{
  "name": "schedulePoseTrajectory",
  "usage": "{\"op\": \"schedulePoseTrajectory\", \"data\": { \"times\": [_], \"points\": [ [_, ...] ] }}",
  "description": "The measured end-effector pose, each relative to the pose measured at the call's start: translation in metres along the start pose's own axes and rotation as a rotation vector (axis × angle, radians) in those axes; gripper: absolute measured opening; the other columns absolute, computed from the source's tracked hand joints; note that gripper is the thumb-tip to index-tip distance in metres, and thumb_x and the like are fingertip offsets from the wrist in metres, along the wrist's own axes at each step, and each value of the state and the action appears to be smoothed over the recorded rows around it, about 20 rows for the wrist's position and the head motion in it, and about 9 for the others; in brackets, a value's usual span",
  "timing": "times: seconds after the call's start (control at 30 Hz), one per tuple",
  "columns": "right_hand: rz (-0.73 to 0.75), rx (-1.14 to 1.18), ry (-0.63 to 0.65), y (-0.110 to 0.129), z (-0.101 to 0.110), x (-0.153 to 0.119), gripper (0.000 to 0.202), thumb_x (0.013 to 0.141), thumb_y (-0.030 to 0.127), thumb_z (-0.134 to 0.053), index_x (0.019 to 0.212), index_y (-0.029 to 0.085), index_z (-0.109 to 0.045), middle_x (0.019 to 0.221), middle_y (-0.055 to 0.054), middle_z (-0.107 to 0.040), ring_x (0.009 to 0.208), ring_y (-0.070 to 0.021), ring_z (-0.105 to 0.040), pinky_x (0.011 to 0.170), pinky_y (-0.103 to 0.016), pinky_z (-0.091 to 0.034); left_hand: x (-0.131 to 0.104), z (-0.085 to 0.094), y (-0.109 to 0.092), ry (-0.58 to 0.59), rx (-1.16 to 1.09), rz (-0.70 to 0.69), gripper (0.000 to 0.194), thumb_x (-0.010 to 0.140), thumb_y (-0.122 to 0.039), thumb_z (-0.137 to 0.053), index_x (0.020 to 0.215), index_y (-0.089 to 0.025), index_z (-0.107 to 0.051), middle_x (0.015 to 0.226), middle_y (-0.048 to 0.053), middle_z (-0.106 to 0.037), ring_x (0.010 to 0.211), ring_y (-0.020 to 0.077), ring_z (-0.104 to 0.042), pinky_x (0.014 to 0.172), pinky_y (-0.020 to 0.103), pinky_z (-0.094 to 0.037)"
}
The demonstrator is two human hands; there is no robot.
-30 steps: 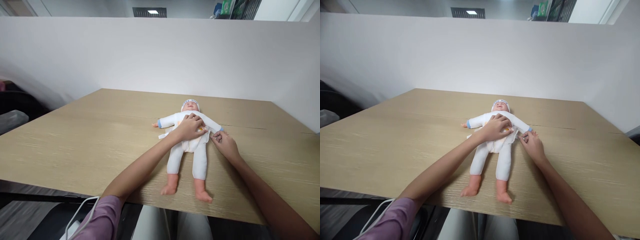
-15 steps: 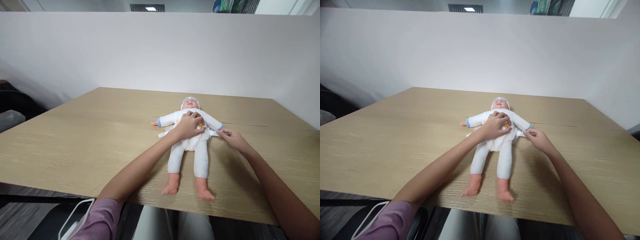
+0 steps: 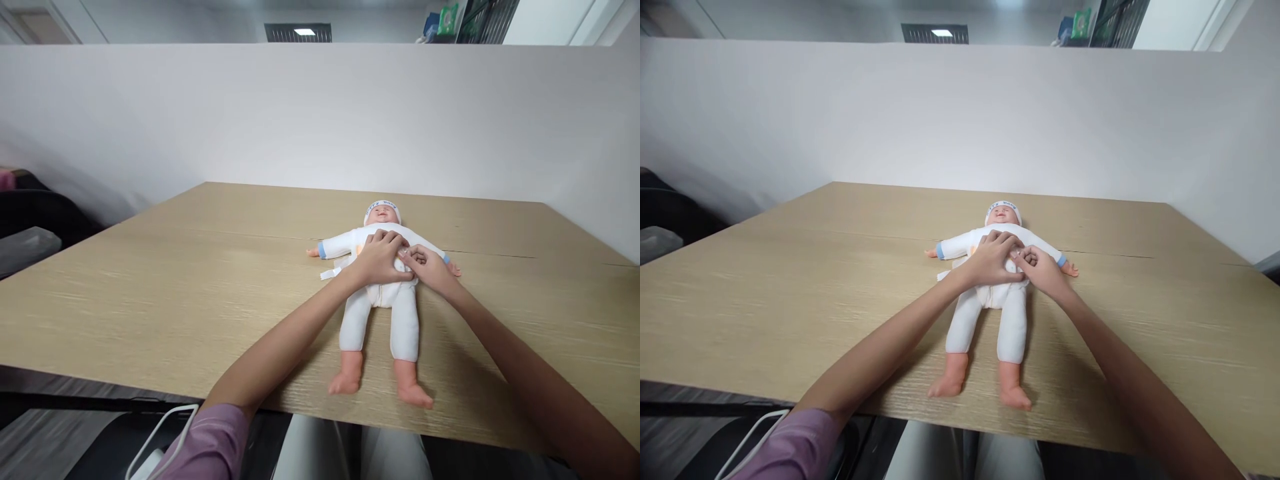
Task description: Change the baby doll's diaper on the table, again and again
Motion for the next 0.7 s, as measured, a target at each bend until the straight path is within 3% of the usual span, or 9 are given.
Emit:
{"op": "schedulePoseTrajectory", "data": {
  "times": [0.13, 0.27, 0.4, 0.5, 0.7],
  "points": [
    [0.278, -0.112, -0.182, 0.007, 0.003, -0.028, 0.038, 0.102, 0.061, -0.060, 0.109, 0.024, -0.067, 0.110, -0.009, -0.071, 0.102, -0.0256, -0.067, 0.091, -0.042, -0.057, -0.001, 0.000, 0.005, 0.004, -0.097, 0.014, 0.068, 0.078, -0.051, -0.086, 0.135, -0.024, -0.060, 0.143, 0.010, -0.067, 0.133, 0.0396, -0.052, 0.112, 0.058, -0.043],
    [0.523, -0.283, -0.103, 0.016, 0.001, -0.046, 0.033, 0.110, 0.043, -0.048, 0.134, 0.025, -0.063, 0.140, -0.013, -0.067, 0.137, -0.0302, -0.058, 0.120, -0.055, -0.044, -0.005, 0.008, 0.010, -0.051, -0.306, -0.023, 0.063, 0.086, -0.050, -0.081, 0.139, -0.023, -0.060, 0.146, 0.011, -0.067, 0.136, 0.0364, -0.056, 0.116, 0.053, -0.044],
    [0.581, -0.407, -0.020, 0.014, 0.001, -0.047, 0.045, 0.112, 0.041, -0.043, 0.153, 0.028, -0.057, 0.153, -0.012, -0.061, 0.145, -0.0304, -0.054, 0.124, -0.057, -0.041, -0.031, 0.021, 0.031, -0.175, -0.478, -0.006, 0.046, 0.105, -0.047, -0.057, 0.141, -0.020, -0.056, 0.150, 0.015, -0.064, 0.139, 0.0292, -0.059, 0.117, 0.044, -0.047],
    [0.586, -0.451, -0.005, 0.010, 0.002, -0.046, 0.049, 0.113, 0.042, -0.041, 0.159, 0.031, -0.054, 0.156, -0.011, -0.059, 0.145, -0.0305, -0.054, 0.124, -0.056, -0.042, -0.064, 0.031, 0.061, -0.253, -0.331, 0.084, 0.040, 0.108, -0.046, -0.049, 0.137, -0.020, -0.058, 0.144, 0.014, -0.066, 0.136, 0.0282, -0.059, 0.120, 0.045, -0.043],
    [0.574, -0.436, -0.036, 0.008, 0.000, -0.048, 0.049, 0.114, 0.040, -0.039, 0.159, 0.031, -0.054, 0.154, -0.011, -0.059, 0.145, -0.0303, -0.053, 0.124, -0.055, -0.041, -0.115, 0.037, 0.111, -0.114, -0.092, 0.330, 0.035, 0.103, -0.048, -0.052, 0.120, -0.020, -0.061, 0.128, 0.014, -0.069, 0.121, 0.0298, -0.061, 0.110, 0.045, -0.048]
  ]
}}
Point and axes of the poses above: each hand's wrist, its own x-axis towards the middle knuckle, its own z-axis out of the back of the hand, y = z × x, the point moved 5 cm from there along x, towards the middle knuckle
